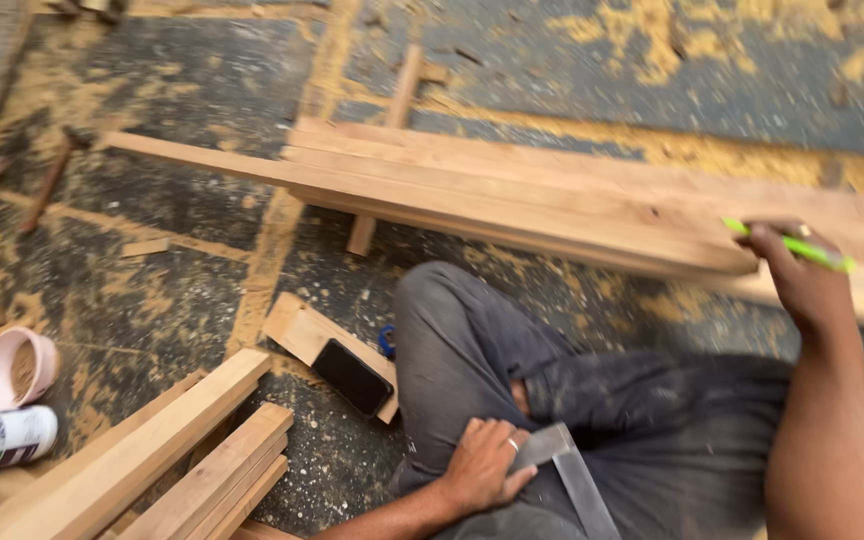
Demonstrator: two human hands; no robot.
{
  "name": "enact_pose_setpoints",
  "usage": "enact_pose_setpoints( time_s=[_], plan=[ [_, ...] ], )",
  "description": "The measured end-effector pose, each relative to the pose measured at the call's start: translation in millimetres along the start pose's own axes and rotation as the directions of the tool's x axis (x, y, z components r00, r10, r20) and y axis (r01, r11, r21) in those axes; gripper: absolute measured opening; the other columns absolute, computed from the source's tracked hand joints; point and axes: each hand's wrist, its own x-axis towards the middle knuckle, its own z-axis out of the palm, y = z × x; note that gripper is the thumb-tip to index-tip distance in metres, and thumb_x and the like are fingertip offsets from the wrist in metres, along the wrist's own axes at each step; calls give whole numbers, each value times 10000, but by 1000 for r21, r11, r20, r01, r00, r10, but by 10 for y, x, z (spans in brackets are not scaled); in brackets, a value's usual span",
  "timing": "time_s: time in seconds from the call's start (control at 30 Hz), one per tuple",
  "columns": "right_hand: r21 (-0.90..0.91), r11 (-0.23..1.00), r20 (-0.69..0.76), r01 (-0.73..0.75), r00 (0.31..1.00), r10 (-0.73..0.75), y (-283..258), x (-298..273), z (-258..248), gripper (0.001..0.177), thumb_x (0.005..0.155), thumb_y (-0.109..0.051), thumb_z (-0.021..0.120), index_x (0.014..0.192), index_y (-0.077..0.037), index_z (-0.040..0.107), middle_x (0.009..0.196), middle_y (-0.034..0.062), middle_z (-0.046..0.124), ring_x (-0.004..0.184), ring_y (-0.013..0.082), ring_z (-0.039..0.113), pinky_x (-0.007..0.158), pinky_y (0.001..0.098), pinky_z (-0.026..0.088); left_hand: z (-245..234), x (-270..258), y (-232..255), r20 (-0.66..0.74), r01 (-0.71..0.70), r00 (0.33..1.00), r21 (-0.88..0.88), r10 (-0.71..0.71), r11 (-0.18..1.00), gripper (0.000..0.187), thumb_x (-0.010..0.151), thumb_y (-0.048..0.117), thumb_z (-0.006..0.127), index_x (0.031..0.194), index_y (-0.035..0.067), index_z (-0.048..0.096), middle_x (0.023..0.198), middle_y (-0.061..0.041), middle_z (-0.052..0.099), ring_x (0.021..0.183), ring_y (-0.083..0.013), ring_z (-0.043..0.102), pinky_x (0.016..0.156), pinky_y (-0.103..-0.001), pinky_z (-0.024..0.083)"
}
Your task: The person marks lines on wooden planks using a pencil and a try square. They repeatedly position the square and draw straight lines along the edges of the wood.
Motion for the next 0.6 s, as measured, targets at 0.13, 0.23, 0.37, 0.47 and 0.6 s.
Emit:
enact_pose_setpoints(
  time_s=[0.13,0.23,0.37,0.47,0.6],
  plan=[
    [-31,999,-26,27,999,-28,0,60,50,347,1118,-247,588,1253,57,687,1127,155,748,1032,230,665,893,355,526,-144,117,-3,-150,-73,987,-117,55,990,518,954,302,784,1311,-40,631,1200,-148,648,1038,-309,681,891,-394,560],
    [86,996,-27,-39,999,41,2,23,113,366,1104,-267,543,1296,18,667,1149,132,745,1083,217,687,933,329,534,-285,492,-97,-230,-126,967,-71,107,989,499,955,307,779,1285,-35,628,1224,-162,646,1057,-331,712,893,-398,613],
    [-41,998,-28,-51,998,49,37,-114,372,349,1077,-294,572,1259,-33,716,1135,139,761,1084,244,708,952,364,533,-434,1352,-406,-223,-92,971,-12,87,996,496,930,370,765,1233,2,630,1189,-188,625,945,-352,717,775,-421,619],
    [-230,973,-48,3,999,-14,104,-141,508,325,1042,-306,610,1254,-100,747,1135,132,768,1076,259,723,960,381,537,-543,2139,-657,-173,-54,983,74,67,996,545,913,454,736,1260,47,626,1169,-181,625,901,-375,714,755,-469,601],
    [-538,824,-133,179,947,-292,321,38,482,388,932,-239,688,1289,-89,719,1207,132,762,1167,320,664,1020,404,507,-676,2960,-859,-106,-67,991,117,79,991,581,930,513,679,1343,112,606,1215,-147,643,1018,-380,697,881,-491,570]
  ],
)
